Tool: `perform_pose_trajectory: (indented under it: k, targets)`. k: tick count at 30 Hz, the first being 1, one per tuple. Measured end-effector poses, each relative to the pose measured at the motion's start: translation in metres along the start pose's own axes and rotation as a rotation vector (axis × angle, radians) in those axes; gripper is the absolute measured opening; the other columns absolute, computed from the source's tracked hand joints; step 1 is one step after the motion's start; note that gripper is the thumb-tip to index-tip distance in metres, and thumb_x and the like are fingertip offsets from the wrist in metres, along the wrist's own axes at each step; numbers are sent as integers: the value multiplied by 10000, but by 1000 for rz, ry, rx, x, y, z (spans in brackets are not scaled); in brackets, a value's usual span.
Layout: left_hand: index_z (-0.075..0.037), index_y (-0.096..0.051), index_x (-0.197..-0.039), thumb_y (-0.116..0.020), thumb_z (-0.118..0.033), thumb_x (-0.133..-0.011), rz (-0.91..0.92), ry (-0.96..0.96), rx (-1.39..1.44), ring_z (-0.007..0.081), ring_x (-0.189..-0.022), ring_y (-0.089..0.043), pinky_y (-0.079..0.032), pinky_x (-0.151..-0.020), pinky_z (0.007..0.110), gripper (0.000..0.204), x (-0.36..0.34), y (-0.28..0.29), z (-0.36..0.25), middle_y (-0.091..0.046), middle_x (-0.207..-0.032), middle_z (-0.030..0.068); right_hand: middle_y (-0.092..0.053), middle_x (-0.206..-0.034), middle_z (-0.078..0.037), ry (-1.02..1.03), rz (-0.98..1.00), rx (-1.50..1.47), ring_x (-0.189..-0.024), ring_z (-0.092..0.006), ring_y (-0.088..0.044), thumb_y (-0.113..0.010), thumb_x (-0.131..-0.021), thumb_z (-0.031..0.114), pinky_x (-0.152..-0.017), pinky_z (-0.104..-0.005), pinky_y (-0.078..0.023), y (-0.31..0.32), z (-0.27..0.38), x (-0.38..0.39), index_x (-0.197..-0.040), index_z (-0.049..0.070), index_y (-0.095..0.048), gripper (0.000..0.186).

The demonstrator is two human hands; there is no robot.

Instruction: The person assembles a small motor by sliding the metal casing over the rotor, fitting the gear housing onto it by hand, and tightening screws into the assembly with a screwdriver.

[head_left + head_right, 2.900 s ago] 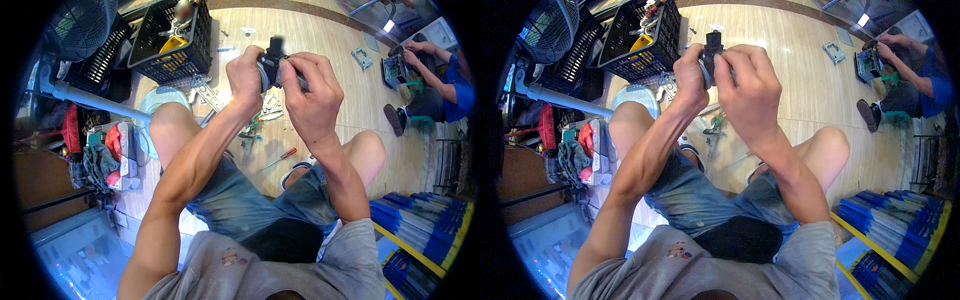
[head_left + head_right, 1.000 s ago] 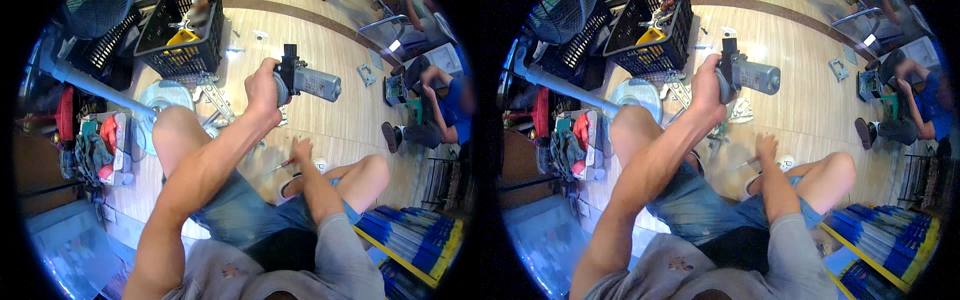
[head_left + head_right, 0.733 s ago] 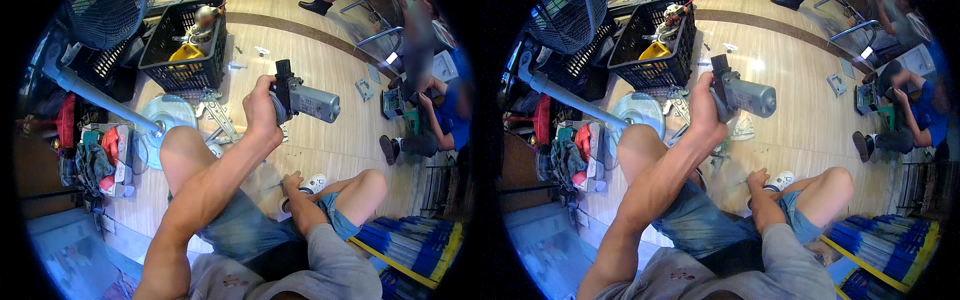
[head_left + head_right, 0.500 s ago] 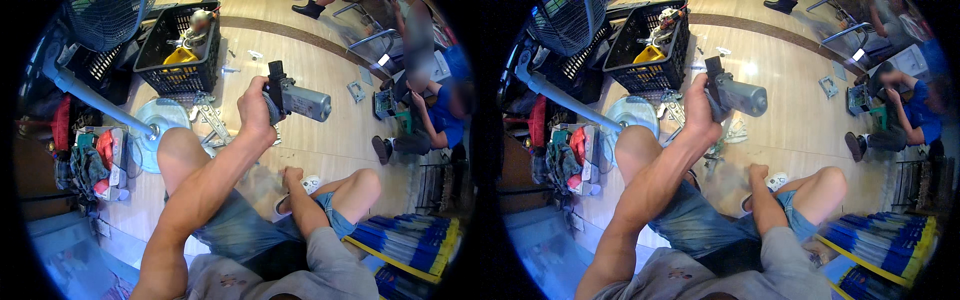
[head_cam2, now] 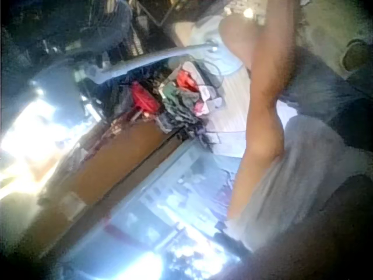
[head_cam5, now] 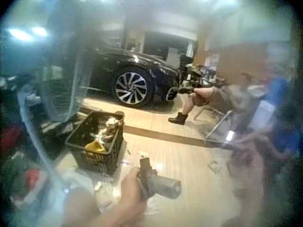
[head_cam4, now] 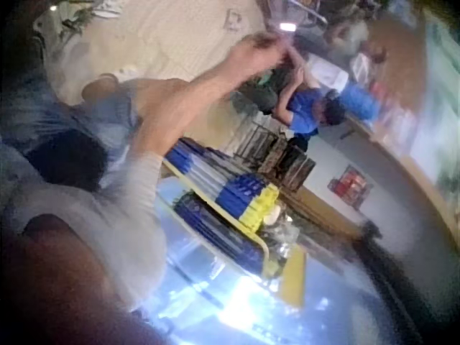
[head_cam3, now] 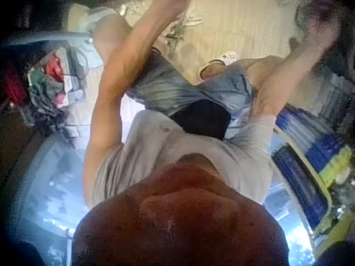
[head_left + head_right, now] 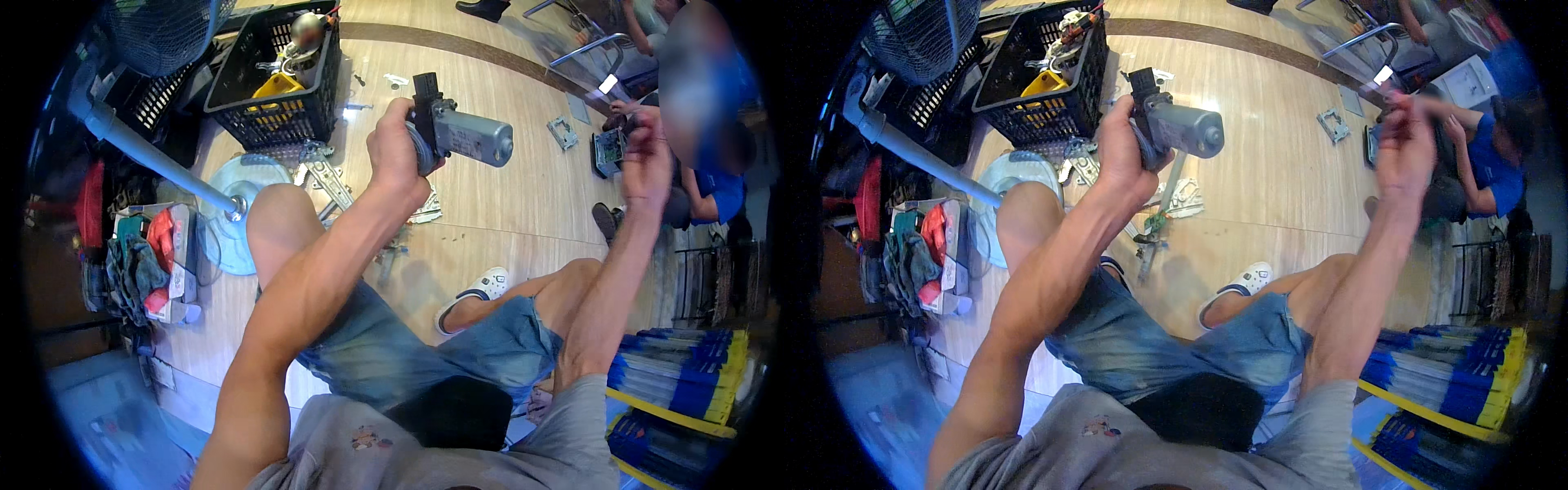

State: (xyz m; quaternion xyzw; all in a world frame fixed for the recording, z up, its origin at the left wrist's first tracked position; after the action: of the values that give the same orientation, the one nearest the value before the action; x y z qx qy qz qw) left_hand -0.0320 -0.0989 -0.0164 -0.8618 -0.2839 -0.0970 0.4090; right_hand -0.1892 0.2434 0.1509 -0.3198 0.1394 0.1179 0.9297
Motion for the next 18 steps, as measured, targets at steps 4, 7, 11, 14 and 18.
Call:
perform_pose_trajectory:
  k: [4, 7, 11, 14, 18]
  targets:
    - [-75, -634, -879, -555, -322, -878, -27, 27, 7, 167, -626, -605, -463, -497, 344, 259, -7, -2, 11, -647, -790, 64, -676, -1136, -184, 132, 228, -105, -845, -151, -632, -637, -957, 84, -797, -222, -521, -65, 47, 22, -1169, -67, -604, 262]
    - [-69, -631, -891, -562, -310, -878, -6, 21, 13, 165, -618, -605, -461, -489, 339, 251, -6, -4, 13, -648, -785, 69, -667, -1138, -178, 205, 400, -58, -894, -167, -645, -612, -985, 165, -754, -217, -517, -113, 35, 56, -1210, -24, -598, 294]
    - [-106, -669, -898, -519, -349, -906, -14, 30, -57, 130, -633, -613, -443, -508, 319, 285, -10, -2, 16, -673, -788, 22, -663, -1099, -178, 344, 456, 206, -998, -233, -654, -516, -1033, 355, -751, -274, -560, -139, 22, 90, -1247, 52, -594, 378]
    - [-148, -704, -916, -478, -395, -931, -15, 56, -115, 99, -660, -619, -416, -534, 294, 335, -16, -1, 22, -699, -804, -27, -648, -1212, -198, 372, 608, 389, -1112, -285, -656, -542, -997, 439, -837, -352, -602, -160, 7, 105, -1280, 85, -591, 455]
    - [-85, -668, -890, -527, -333, -907, -6, 23, -46, 146, -628, -631, -460, -510, 322, 286, -16, -5, 22, -688, -789, 43, -636, -1193, -260, 637, 464, 602, -1120, -376, -653, -463, -1021, 432, -922, -447, -588, -153, 1, 119, -1326, 83, -522, 467]
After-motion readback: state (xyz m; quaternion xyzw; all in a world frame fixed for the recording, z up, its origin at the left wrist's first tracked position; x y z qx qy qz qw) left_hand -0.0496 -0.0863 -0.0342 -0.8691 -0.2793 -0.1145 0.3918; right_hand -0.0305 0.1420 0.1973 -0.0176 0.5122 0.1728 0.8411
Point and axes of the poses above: each hand's wrist, its own x-axis away from the middle knuckle, its own y-axis out of the back of the hand, z = x × y, the point moved 9 cm from there along -x, towards the middle knuckle
